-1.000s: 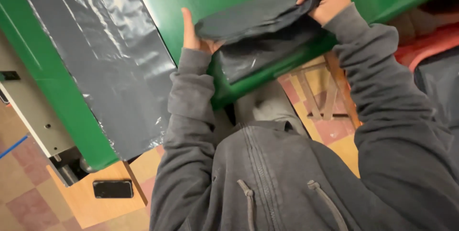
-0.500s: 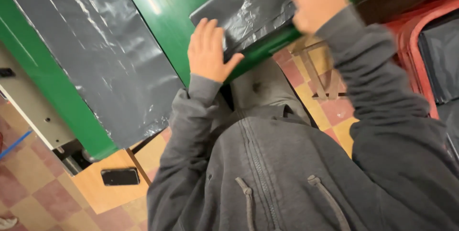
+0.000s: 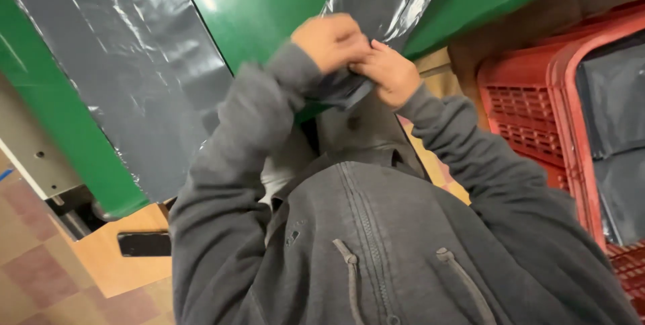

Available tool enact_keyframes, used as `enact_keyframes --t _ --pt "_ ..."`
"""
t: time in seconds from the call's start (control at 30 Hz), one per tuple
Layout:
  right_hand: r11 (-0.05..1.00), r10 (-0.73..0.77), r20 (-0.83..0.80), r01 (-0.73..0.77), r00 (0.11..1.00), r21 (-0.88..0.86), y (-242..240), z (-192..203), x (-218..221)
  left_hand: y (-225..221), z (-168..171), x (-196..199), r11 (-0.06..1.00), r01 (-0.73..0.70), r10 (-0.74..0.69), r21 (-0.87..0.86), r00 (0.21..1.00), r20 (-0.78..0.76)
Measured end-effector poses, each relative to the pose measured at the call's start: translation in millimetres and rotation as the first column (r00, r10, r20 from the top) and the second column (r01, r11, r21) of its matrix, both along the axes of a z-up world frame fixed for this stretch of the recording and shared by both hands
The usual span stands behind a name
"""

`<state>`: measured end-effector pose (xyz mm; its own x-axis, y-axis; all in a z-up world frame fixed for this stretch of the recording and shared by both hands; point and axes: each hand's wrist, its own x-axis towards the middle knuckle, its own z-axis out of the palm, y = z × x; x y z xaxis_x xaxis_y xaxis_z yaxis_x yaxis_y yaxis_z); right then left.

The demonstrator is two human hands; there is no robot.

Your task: Folding plastic bags from a conveyor belt and placing them into a collection crate.

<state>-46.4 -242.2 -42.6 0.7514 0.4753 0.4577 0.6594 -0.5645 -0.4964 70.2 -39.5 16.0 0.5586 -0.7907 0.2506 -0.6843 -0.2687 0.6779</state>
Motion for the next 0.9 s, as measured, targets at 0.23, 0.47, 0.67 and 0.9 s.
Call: enact_keyframes --t 0.23,0.47,0.67,0.9 --pt "0.441 -0.004 -0.798 0.717 0.603 0.540 -58 -71 44 4 -99 79 0.935 -0.349 0.304 0.062 0.702 -0.644" --pt "0.419 0.280 -0.870 0.763 0.406 0.491 -104 -64 66 -44 -95 52 0.639 -0.718 0.753 0.278 0.657 -0.035" --pt "0.793 -0.609 0.076 0.608 0.790 0.034 -18 66 3 19 -31 -38 0.706 -0.699 0.691 -0.115 0.644 0.330" --pt "0.960 0.142 0.033 -0.129 0.989 -0.249 148 31 -16 227 -35 -180 0.610 -0.754 0.655 0.244 0.653 0.380"
